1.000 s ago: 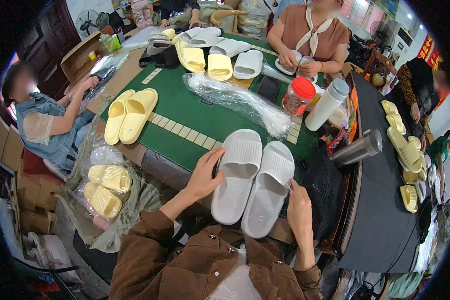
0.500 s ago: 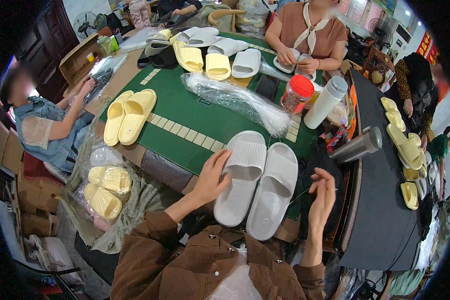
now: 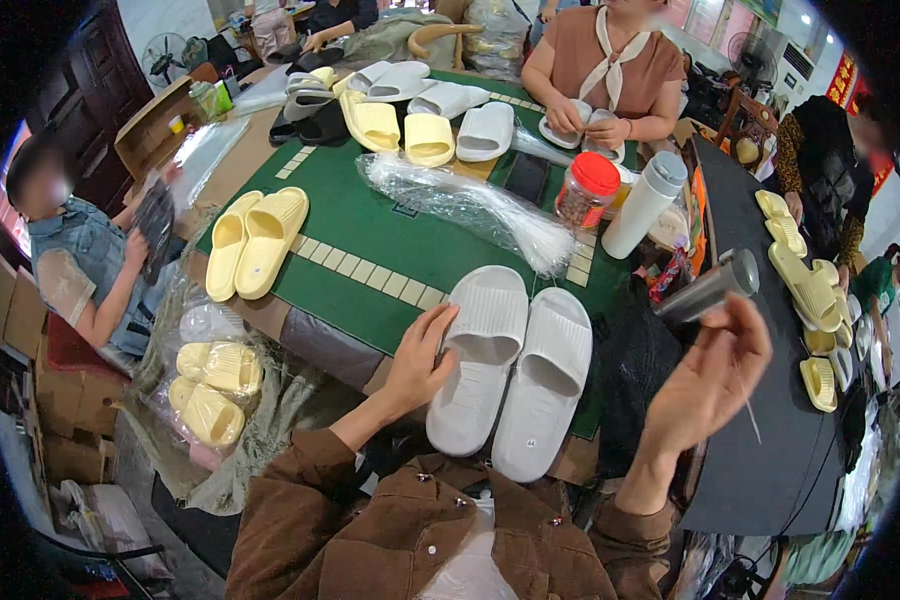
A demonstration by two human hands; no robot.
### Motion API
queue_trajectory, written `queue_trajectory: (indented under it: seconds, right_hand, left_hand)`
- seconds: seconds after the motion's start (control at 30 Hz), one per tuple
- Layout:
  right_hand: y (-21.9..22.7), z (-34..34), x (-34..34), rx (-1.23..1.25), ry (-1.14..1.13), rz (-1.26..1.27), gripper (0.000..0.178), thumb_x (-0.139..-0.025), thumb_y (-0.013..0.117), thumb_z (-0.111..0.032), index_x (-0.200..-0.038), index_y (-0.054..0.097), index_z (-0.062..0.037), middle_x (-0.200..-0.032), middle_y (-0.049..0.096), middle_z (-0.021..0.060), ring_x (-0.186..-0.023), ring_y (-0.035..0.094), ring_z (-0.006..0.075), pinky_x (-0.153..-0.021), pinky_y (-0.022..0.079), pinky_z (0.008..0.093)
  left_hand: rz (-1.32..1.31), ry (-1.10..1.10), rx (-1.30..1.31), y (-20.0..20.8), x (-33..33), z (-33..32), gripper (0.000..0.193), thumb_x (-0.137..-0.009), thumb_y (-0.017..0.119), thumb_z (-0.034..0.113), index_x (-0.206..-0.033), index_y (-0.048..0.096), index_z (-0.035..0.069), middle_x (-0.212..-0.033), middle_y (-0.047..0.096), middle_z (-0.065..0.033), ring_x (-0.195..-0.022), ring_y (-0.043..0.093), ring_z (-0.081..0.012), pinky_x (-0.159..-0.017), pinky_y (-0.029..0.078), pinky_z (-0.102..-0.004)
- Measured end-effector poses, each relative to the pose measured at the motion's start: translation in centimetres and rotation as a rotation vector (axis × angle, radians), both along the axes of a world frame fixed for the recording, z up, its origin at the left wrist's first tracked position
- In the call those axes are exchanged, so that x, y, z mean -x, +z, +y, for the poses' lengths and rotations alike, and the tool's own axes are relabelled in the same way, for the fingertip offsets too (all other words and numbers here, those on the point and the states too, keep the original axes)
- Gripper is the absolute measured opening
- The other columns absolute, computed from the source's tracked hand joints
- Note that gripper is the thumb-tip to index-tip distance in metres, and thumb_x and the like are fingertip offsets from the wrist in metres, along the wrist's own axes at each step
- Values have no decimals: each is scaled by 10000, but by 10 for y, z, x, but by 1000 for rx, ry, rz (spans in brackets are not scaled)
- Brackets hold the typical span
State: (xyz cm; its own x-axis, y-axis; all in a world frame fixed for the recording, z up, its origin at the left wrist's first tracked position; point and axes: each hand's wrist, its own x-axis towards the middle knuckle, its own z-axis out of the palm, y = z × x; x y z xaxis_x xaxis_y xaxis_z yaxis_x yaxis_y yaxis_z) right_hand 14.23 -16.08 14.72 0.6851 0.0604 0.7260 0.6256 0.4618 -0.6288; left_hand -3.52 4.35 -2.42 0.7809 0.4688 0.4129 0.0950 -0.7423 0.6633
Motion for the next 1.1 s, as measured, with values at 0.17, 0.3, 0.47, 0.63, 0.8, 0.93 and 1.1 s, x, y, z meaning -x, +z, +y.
queue_trajectory:
  seconds: [0.17, 0.3, 0.47, 0.63, 0.8, 0.93, 1.1]
  right_hand:
    - [-70, 21, -19, 39, 300, 351, 280, -1003, 470, -26, -1277, 445, 22, -1199, 551, 135, -1057, 600, 189, -983, 471, 331]
    - [-124, 32, -28, 142, 338, 515, 319, -1013, 462, -49, -1308, 369, 26, -1171, 571, 180, -1055, 624, 225, -965, 500, 346]
    - [-152, 31, -27, 306, 305, 600, 330, -1053, 411, -167, -1309, 370, 37, -1134, 591, 184, -1024, 642, 224, -936, 519, 335]
    - [-144, 32, -30, 313, 429, 659, 330, -1058, 410, -225, -1264, 455, 29, -1137, 600, 165, -1048, 635, 218, -944, 515, 324]
    - [-128, 51, -18, 310, 550, 579, 332, -1050, 408, -166, -1290, 454, 60, -1172, 580, 163, -1077, 622, 231, -983, 497, 332]
    - [-149, 59, -23, 385, 476, 550, 289, -1028, 378, -30, -1276, 489, 68, -1177, 580, 168, -1093, 626, 246, -964, 513, 328]
    - [-153, 58, -19, 508, 400, 399, 324, -1012, 398, -8, -1315, 479, 74, -1271, 542, 169, -1161, 596, 246, -1021, 476, 330]
  left_hand:
    - [13, 13, 0, 3, -1, -2, 639, -826, 571, 100, -1435, 384, 44, -1407, 428, -220, -1287, 425, -398, -1086, 331, -461]
    - [-7, 10, -21, -2, -1, 1, 644, -817, 562, 97, -1433, 387, 39, -1406, 429, -225, -1288, 426, -401, -1089, 330, -459]
    - [-4, 9, -35, 1, -1, -1, 640, -832, 579, 79, -1438, 378, 37, -1406, 426, -216, -1277, 434, -403, -1076, 343, -459]
    - [-9, 5, -19, 1, -1, -2, 636, -833, 573, 71, -1437, 377, 38, -1398, 432, -208, -1273, 435, -401, -1073, 346, -458]
    - [9, 0, -4, 1, -1, -1, 643, -838, 570, 62, -1448, 367, 58, -1405, 425, -206, -1284, 423, -397, -1085, 337, -459]
    - [5, -1, -23, 1, -3, -1, 650, -840, 571, 58, -1455, 361, 72, -1414, 420, -200, -1297, 413, -389, -1086, 335, -460]
    - [10, 9, -4, 2, -2, -2, 655, -835, 573, 54, -1456, 364, 79, -1411, 425, -200, -1291, 422, -390, -1083, 339, -459]
